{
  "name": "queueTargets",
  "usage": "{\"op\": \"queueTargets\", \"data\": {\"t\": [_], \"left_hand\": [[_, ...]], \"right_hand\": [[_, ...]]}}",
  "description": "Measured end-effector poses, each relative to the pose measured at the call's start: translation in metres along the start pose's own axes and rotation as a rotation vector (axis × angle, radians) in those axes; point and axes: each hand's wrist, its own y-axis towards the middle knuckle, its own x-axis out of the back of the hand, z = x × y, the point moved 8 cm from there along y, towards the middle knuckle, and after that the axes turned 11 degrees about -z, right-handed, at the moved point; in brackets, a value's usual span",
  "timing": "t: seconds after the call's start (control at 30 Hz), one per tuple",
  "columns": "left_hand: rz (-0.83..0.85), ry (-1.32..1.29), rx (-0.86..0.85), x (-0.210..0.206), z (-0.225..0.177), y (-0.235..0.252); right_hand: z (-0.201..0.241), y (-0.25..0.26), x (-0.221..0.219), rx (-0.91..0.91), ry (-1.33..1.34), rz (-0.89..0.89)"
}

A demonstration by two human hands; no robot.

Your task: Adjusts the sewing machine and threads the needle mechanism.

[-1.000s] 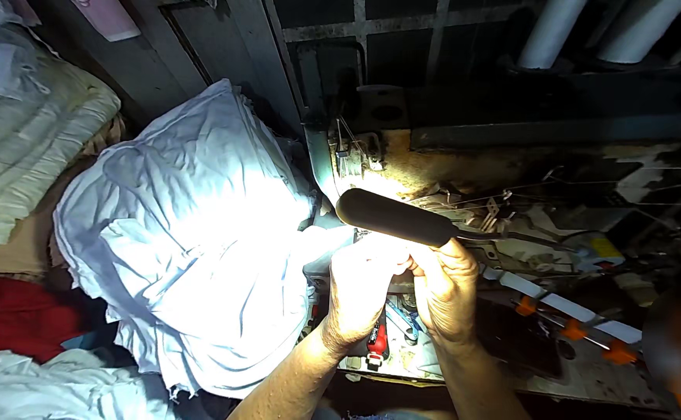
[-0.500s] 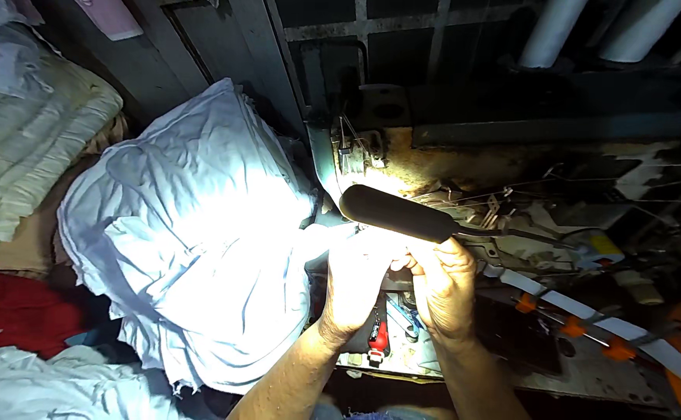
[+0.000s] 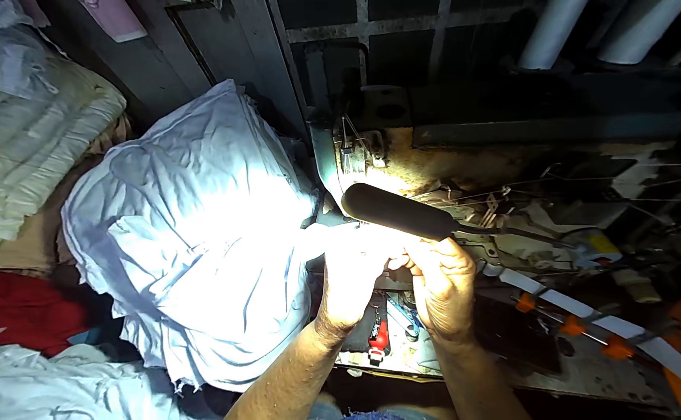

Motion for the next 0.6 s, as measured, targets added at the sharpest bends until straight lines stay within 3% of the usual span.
{"op": "queueTargets", "data": {"t": [0.4,0.6], "left_hand": [[-0.012,0.133,-0.216,-0.005,-0.021,0.001],[-0.038,0.391,-0.595,-0.007,-0.040,-0.006]], "right_hand": [[-0.003,-0.001,0.001,0.007,-0.028,0.004],[-0.004,-0.001,0.007,-0.035,-0.049,0.006]]}}
